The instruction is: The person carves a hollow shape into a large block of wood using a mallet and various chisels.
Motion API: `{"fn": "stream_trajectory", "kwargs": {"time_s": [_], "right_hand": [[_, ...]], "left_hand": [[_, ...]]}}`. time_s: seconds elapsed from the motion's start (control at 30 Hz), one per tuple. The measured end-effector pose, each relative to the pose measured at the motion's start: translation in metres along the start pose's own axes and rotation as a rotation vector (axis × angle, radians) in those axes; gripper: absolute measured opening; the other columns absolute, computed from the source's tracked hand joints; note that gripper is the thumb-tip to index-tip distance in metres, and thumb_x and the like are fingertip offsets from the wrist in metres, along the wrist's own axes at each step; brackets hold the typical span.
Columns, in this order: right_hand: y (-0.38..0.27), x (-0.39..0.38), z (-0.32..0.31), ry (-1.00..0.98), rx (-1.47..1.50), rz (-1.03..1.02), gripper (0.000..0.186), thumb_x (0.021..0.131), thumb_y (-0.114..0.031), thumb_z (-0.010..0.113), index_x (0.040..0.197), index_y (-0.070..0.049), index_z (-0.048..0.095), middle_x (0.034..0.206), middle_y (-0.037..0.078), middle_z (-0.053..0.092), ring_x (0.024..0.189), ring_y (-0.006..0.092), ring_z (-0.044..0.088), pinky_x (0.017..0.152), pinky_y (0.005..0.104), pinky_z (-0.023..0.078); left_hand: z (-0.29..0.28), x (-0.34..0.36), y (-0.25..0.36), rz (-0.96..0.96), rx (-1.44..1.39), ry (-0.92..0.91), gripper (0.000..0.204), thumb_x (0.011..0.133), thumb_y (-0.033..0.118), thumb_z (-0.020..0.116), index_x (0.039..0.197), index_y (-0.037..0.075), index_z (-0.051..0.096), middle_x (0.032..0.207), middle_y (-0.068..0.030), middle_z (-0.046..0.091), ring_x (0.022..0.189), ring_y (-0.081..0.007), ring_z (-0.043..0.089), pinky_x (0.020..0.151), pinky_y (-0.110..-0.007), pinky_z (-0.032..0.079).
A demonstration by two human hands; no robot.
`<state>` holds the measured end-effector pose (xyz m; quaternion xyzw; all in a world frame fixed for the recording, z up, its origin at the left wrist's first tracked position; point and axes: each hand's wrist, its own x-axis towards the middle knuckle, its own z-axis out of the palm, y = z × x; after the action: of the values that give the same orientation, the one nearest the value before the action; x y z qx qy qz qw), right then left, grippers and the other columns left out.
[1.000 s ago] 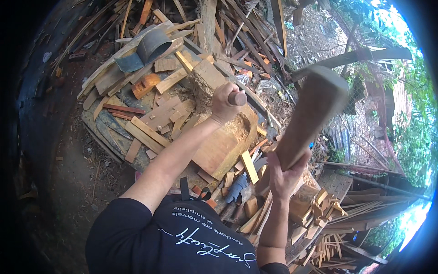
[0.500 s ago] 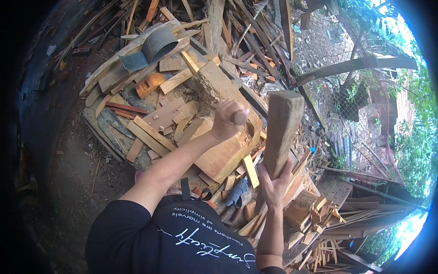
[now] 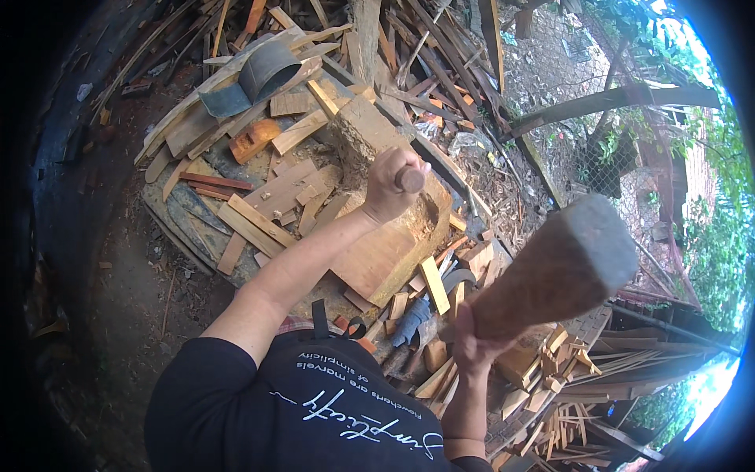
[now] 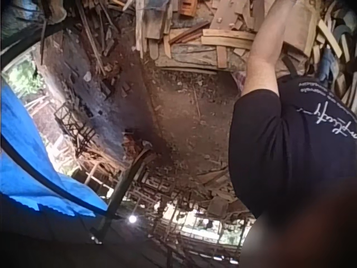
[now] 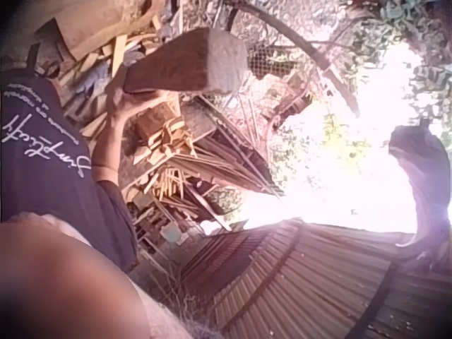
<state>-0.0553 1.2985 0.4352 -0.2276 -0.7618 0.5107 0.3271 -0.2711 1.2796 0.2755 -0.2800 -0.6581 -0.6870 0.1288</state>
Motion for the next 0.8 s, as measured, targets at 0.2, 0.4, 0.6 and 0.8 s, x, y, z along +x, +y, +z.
{"fn": "stream_trajectory", "kwargs": {"time_s": [0.2, 0.4, 0.6, 0.8], "right_hand": [[0.026, 0.021, 0.015, -0.264, -0.729, 0.326, 0.062, 0.077, -0.026, 0.077, 0.126, -0.004, 0.045, 0.105, 0.020, 0.061, 0.101, 0.0263, 0.057, 0.090, 0.0371, 0.044], [0.008, 0.008, 0.002, -0.012, -0.328, 0.236, 0.065, 0.077, -0.007, 0.075, 0.130, -0.008, 0.037, 0.110, 0.008, 0.050, 0.097, 0.0188, 0.054, 0.084, 0.0356, 0.046], [0.010, -0.001, -0.016, 0.057, -0.332, 0.056, 0.062, 0.078, -0.005, 0.071, 0.129, -0.010, 0.037, 0.089, 0.008, 0.056, 0.069, 0.0157, 0.059, 0.061, 0.0275, 0.052], [-0.010, -0.009, -0.001, 0.158, -0.231, 0.088, 0.060, 0.076, 0.000, 0.068, 0.127, -0.008, 0.037, 0.087, 0.008, 0.058, 0.068, 0.0156, 0.060, 0.063, 0.0268, 0.052]], "left_hand": [[-0.002, -0.014, -0.017, -0.113, 0.030, 0.076, 0.022, 0.074, 0.008, 0.071, 0.078, 0.012, 0.050, 0.070, -0.0050, 0.056, 0.070, -0.0285, 0.057, 0.067, -0.041, 0.040], [-0.001, -0.018, -0.005, -0.058, 0.087, -0.112, 0.024, 0.073, 0.016, 0.071, 0.077, 0.012, 0.048, 0.068, -0.0050, 0.055, 0.068, -0.0277, 0.058, 0.065, -0.040, 0.040], [0.006, -0.010, 0.006, 0.098, -0.019, -0.161, 0.023, 0.075, 0.015, 0.073, 0.075, 0.013, 0.051, 0.068, -0.0031, 0.058, 0.067, -0.0263, 0.058, 0.066, -0.038, 0.040], [0.001, -0.008, -0.005, 0.107, -0.046, -0.195, 0.022, 0.074, 0.014, 0.072, 0.078, 0.013, 0.051, 0.069, -0.0032, 0.058, 0.067, -0.0263, 0.058, 0.067, -0.038, 0.041]]}}
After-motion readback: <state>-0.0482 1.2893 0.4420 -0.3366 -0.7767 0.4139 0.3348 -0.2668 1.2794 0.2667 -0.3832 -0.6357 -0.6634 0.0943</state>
